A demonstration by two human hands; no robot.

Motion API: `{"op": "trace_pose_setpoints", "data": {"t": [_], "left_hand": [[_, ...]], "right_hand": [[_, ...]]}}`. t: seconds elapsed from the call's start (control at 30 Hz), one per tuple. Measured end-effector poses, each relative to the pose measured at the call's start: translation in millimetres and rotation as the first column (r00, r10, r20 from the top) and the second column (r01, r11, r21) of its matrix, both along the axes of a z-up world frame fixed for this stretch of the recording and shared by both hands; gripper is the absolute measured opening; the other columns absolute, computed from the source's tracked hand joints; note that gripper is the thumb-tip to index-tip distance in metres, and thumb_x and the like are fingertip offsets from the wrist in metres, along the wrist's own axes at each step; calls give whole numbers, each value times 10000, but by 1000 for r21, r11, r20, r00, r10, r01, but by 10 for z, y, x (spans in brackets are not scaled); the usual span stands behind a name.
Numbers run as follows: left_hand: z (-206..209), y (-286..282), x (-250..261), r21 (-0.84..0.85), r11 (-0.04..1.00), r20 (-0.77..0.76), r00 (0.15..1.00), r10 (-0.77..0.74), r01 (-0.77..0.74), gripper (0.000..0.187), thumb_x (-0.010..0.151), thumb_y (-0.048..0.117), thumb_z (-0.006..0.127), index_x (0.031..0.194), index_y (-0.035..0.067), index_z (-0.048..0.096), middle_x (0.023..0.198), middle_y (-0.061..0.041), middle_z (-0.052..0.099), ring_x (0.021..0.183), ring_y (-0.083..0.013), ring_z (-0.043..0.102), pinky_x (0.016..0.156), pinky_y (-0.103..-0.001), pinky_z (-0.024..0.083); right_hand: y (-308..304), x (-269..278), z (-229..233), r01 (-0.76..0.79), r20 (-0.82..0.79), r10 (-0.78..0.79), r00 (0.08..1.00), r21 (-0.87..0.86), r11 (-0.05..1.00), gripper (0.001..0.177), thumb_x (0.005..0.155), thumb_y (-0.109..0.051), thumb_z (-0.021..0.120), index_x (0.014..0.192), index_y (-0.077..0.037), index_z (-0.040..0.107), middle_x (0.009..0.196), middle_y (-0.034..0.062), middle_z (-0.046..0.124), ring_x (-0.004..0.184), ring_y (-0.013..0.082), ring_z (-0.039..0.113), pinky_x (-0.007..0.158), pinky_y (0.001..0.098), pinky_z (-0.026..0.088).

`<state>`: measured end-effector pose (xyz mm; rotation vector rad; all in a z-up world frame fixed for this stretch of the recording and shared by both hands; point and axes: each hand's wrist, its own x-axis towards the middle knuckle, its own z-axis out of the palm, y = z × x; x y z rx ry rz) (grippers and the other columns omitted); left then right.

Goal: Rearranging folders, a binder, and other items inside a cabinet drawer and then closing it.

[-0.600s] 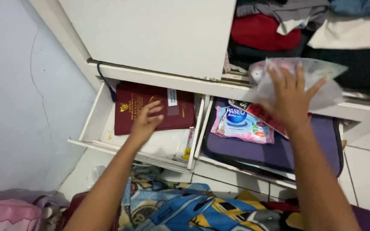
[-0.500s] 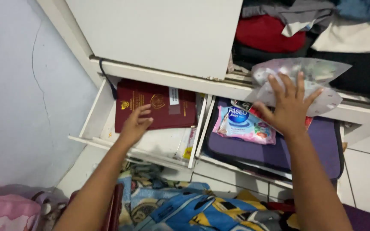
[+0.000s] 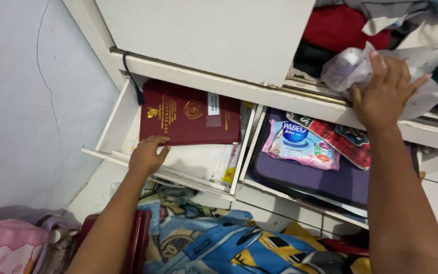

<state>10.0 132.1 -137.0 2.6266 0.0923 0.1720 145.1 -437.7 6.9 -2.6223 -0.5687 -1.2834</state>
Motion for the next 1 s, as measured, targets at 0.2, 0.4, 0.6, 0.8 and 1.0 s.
{"op": "trace_pose_setpoints", "data": {"t": [0.2, 0.4, 0.6, 0.8, 1.0], "left_hand": [[-77, 15, -30, -36, 999, 108, 994, 4, 0, 391, 943, 374, 552, 1227, 158, 712, 1213, -39, 718, 1128, -281, 636, 940, -451, 488], [-201, 47, -11, -43, 999, 130, 991, 29, -23, 365, 951, 368, 552, 1223, 179, 704, 1175, -9, 721, 1139, -250, 625, 945, -448, 477], [-254, 19, -3, 15, 992, 195, 973, 122, -127, 321, 933, 340, 591, 1177, 192, 737, 1108, -80, 714, 1063, -364, 633, 833, -530, 536], [-270, 36, 41, 20, 986, 240, 958, 157, -167, 201, 870, 337, 685, 1040, 245, 742, 904, -20, 703, 924, -325, 713, 831, -488, 596], [-339, 18, 29, 23, 982, 367, 916, 164, -185, 159, 819, 313, 723, 964, 250, 739, 842, -8, 681, 875, -304, 716, 775, -464, 610]], "right_hand": [[381, -409, -284, -67, -84, 67, 994, 5, 998, 793, 1113, -665, 445, 1535, 6, 456, 1556, 361, 401, 1503, 599, 230, 1050, 778, -95], [447, -635, -266, -22, 24, 22, 999, 9, 1000, 700, 1216, -576, 480, 1460, 52, 671, 1557, 326, 396, 1503, 538, 153, 1036, 792, -100], [1335, -748, -125, -112, 51, 104, 993, 172, 979, 424, 1084, -292, 598, 1410, -22, 623, 1534, 276, 364, 1481, 457, 170, 1153, 715, 101], [2685, -571, -835, -434, -401, 354, 845, -125, 892, 346, 849, -322, 731, 1166, -192, 684, 1239, 76, 663, 1112, 327, 687, 946, 446, 542], [3255, -170, -1359, -171, -736, -222, 639, -417, 892, 996, 725, -523, 837, 1559, -423, 303, 1655, 107, 236, 1411, 523, 406, 987, 717, 450]]}}
